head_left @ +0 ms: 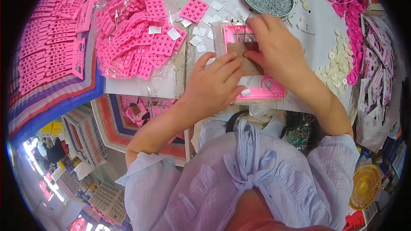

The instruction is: Assembling a pink toy piggy bank by installing electronic components and plastic parts using a hot glue gun.

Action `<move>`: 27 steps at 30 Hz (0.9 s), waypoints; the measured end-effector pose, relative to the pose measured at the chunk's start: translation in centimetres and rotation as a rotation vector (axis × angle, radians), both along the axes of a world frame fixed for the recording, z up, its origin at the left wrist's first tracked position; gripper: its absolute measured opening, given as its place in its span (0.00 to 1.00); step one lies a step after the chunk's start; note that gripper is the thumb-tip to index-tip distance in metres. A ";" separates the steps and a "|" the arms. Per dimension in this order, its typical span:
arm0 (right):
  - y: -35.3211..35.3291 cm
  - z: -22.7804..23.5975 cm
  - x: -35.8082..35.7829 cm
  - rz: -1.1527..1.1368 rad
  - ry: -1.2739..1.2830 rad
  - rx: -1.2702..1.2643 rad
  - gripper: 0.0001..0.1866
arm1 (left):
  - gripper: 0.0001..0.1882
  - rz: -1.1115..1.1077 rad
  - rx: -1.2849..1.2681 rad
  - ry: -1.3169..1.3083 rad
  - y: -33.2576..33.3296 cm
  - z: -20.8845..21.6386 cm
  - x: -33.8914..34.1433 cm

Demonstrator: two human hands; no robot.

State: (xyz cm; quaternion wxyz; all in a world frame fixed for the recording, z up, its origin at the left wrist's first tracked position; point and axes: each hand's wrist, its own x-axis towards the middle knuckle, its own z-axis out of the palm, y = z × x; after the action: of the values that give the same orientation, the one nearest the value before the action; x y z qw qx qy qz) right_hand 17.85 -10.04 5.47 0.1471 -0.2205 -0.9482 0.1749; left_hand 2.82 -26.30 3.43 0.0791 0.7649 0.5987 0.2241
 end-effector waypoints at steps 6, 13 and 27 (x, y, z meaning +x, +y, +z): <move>-3.5 -2.0 3.4 0.173 0.046 0.101 0.28 | 0.24 -0.008 -0.043 0.059 -0.3 0.1 0.1; -4.8 -0.8 3.5 0.218 -0.189 0.201 0.25 | 0.23 -0.036 -0.106 0.003 0.5 0.9 -0.6; -5.3 -0.2 3.1 0.159 -0.176 0.107 0.28 | 0.09 -0.036 -0.247 0.397 23.7 -0.2 -3.8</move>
State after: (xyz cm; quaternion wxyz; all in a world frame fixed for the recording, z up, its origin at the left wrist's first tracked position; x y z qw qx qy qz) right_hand 20.95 -15.32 5.24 0.0605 -0.1510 -0.9799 0.1152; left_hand -1.03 -2.55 3.18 0.0565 0.7890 0.6117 -0.0071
